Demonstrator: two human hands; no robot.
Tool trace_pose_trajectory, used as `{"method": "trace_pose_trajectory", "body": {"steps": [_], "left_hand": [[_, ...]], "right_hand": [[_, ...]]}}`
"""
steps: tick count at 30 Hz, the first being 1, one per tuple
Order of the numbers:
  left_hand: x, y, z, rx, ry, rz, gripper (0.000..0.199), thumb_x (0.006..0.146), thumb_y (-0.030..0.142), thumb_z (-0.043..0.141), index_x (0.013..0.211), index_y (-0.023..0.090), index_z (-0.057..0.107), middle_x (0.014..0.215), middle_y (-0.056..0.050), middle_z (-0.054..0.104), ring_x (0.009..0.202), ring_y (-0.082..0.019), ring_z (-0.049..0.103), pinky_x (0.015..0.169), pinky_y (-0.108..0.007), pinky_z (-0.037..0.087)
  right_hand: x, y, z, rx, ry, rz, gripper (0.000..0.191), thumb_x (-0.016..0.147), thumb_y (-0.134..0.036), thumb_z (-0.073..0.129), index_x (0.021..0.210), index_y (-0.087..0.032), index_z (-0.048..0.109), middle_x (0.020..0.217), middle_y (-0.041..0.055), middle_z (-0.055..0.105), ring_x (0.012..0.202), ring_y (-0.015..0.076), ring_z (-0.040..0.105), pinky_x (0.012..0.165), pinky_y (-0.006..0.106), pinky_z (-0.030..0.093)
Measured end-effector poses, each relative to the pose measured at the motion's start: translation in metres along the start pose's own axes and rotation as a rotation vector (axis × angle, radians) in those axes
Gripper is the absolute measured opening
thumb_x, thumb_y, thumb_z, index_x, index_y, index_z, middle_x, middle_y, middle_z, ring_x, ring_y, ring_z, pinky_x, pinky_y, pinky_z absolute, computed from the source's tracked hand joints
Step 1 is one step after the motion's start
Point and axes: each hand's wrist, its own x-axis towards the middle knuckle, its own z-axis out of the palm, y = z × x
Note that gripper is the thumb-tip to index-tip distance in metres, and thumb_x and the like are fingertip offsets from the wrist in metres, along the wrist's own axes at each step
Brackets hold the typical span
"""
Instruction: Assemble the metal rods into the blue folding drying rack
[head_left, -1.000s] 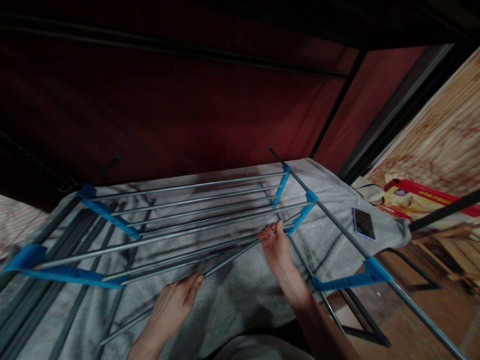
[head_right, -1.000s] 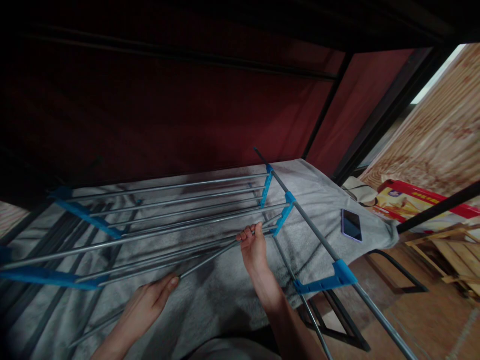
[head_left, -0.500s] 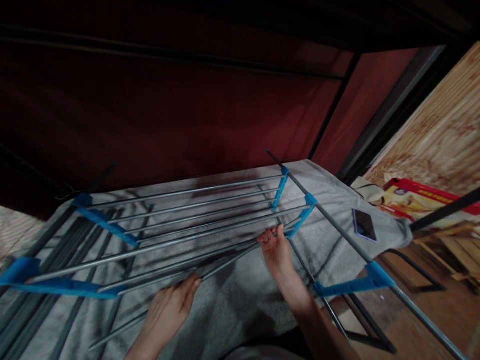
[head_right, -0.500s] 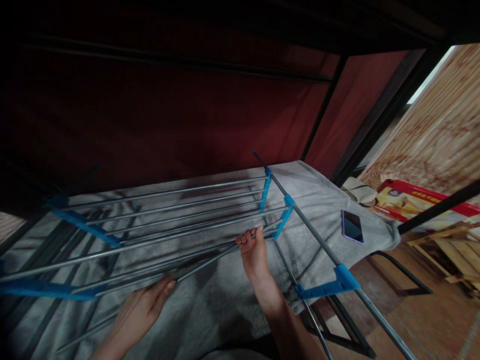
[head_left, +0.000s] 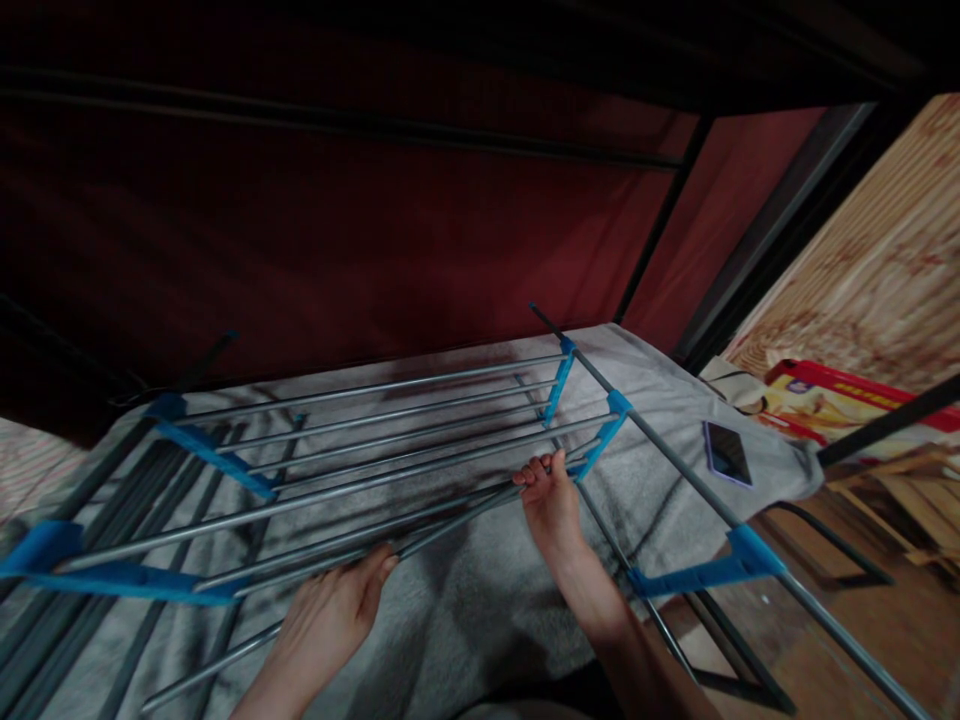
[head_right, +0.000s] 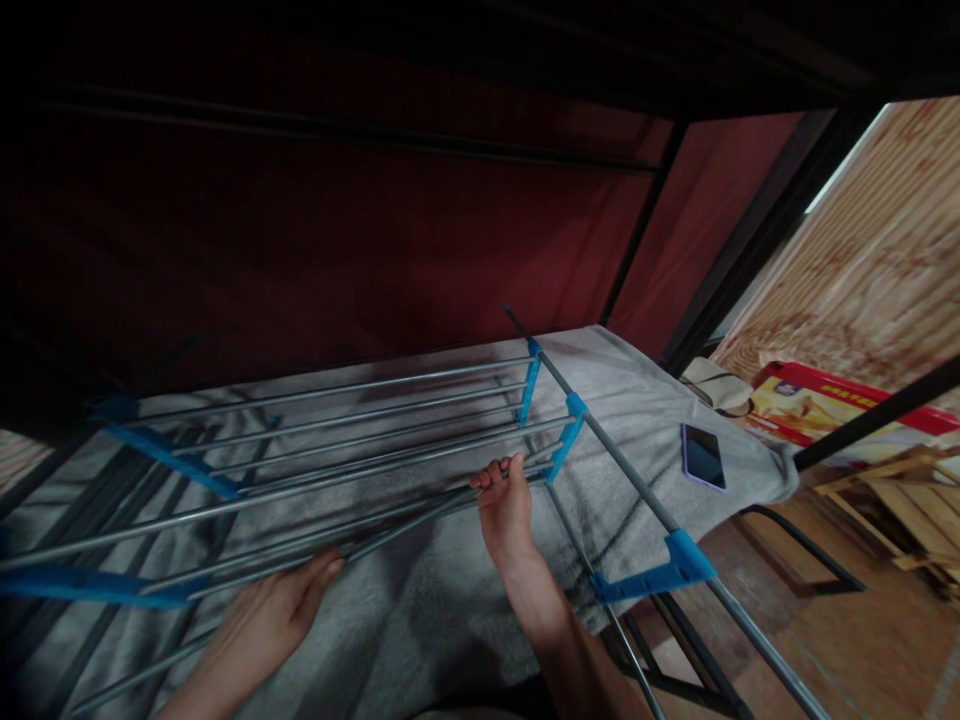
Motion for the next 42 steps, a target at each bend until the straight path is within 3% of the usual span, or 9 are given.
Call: {"method": "trace_pose_trajectory", "body": {"steps": [4, 10, 15, 24, 29, 36, 42], "left_hand": [[0.0, 0.001, -0.001, -0.033, -0.001, -0.007, 0.045, 0.1, 0.038, 0.03, 0.121, 0.022, 0.066, 0.113, -0.01, 0.074, 0.107, -0.03, 0.07, 0.093, -0.041, 0.05], [0.002, 0.001, -0.008, -0.119, -0.012, 0.036, 0.042, 0.101, 0.037, 0.029, 0.101, 0.024, 0.069, 0.1, -0.008, 0.076, 0.094, -0.026, 0.072, 0.082, -0.033, 0.05], [0.003, 0.004, -0.016, -0.04, -0.008, 0.007, 0.044, 0.102, 0.037, 0.026, 0.11, 0.023, 0.067, 0.105, -0.01, 0.075, 0.1, -0.029, 0.071, 0.084, -0.037, 0.048], [0.007, 0.002, -0.017, -0.09, -0.037, 0.032, 0.042, 0.1, 0.035, 0.029, 0.105, 0.022, 0.069, 0.107, -0.01, 0.075, 0.102, -0.027, 0.07, 0.085, -0.035, 0.049], [0.009, 0.002, -0.025, -0.09, -0.042, 0.06, 0.042, 0.1, 0.037, 0.03, 0.098, 0.024, 0.07, 0.095, -0.008, 0.075, 0.092, -0.025, 0.072, 0.076, -0.031, 0.05], [0.011, -0.005, -0.026, -0.086, 0.071, 0.078, 0.039, 0.097, 0.04, 0.035, 0.1, 0.025, 0.071, 0.087, -0.006, 0.076, 0.087, -0.025, 0.073, 0.078, -0.031, 0.053], [0.012, -0.007, -0.02, -0.068, 0.076, 0.065, 0.044, 0.097, 0.041, 0.032, 0.11, 0.024, 0.071, 0.095, -0.007, 0.077, 0.09, -0.027, 0.073, 0.08, -0.035, 0.054]], "right_hand": [[-0.001, 0.0, 0.0, 0.133, 0.043, 0.059, 0.036, 0.083, -0.052, 0.072, 0.075, -0.024, 0.052, 0.064, -0.0073, 0.046, 0.057, 0.0105, 0.047, 0.06, 0.028, 0.046], [-0.002, 0.0, 0.0, 0.223, 0.061, 0.065, 0.034, 0.089, -0.055, 0.06, 0.077, -0.023, 0.053, 0.069, -0.0045, 0.051, 0.066, 0.013, 0.054, 0.069, 0.03, 0.05], [-0.001, 0.0, 0.002, 0.283, 0.028, 0.077, 0.036, 0.089, -0.056, 0.061, 0.079, -0.023, 0.054, 0.067, -0.0055, 0.047, 0.063, 0.0118, 0.049, 0.066, 0.028, 0.047], [0.002, 0.003, 0.001, 0.288, 0.012, 0.076, 0.042, 0.08, -0.057, 0.073, 0.074, -0.023, 0.05, 0.062, -0.0081, 0.039, 0.057, 0.01, 0.041, 0.061, 0.026, 0.043], [0.002, 0.001, 0.001, 0.289, 0.038, 0.097, 0.043, 0.079, -0.058, 0.074, 0.073, -0.023, 0.051, 0.061, -0.0082, 0.041, 0.056, 0.0099, 0.041, 0.06, 0.025, 0.042], [0.001, 0.0, 0.004, 0.252, 0.064, 0.095, 0.038, 0.083, -0.059, 0.068, 0.074, -0.024, 0.056, 0.067, -0.0057, 0.051, 0.063, 0.0118, 0.051, 0.067, 0.028, 0.048], [-0.005, -0.006, -0.002, 0.165, 0.074, 0.177, 0.03, 0.083, -0.054, 0.068, 0.085, -0.024, 0.067, 0.077, -0.0023, 0.065, 0.083, 0.0154, 0.064, 0.089, 0.033, 0.051]]}}
